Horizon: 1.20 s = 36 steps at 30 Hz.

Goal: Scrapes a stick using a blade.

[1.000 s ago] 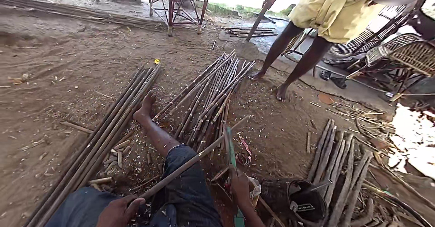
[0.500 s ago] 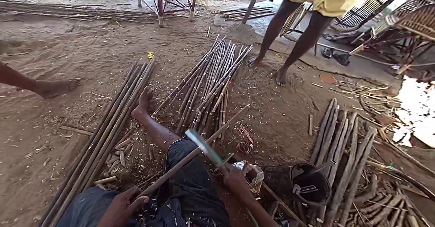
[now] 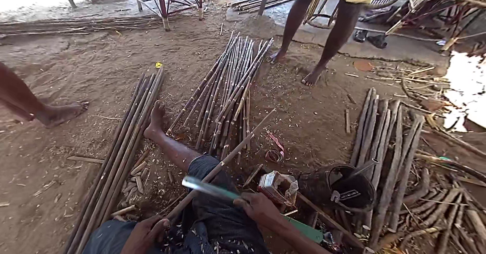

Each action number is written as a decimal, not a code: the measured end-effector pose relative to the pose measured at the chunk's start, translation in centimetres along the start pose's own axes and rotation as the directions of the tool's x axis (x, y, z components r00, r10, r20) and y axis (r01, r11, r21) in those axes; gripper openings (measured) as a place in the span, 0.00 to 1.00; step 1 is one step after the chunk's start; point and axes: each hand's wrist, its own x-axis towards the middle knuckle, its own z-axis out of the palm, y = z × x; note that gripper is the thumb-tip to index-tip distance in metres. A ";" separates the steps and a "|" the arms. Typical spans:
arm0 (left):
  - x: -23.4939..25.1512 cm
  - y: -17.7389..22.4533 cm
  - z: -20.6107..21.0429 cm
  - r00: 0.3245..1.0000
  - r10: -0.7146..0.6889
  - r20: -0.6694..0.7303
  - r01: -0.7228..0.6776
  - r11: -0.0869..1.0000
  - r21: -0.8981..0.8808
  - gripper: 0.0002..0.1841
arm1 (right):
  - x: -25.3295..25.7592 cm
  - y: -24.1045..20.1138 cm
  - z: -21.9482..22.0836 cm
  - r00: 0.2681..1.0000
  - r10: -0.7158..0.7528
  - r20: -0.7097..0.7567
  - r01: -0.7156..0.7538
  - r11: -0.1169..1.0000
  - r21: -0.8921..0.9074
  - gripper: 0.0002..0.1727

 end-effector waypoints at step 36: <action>-1.5 1.7 2.0 0.988 0.023 -0.155 0.009 0.980 0.199 0.32 | -0.7 -2.6 -3.1 0.995 0.012 -0.100 -0.008 0.999 0.039 0.32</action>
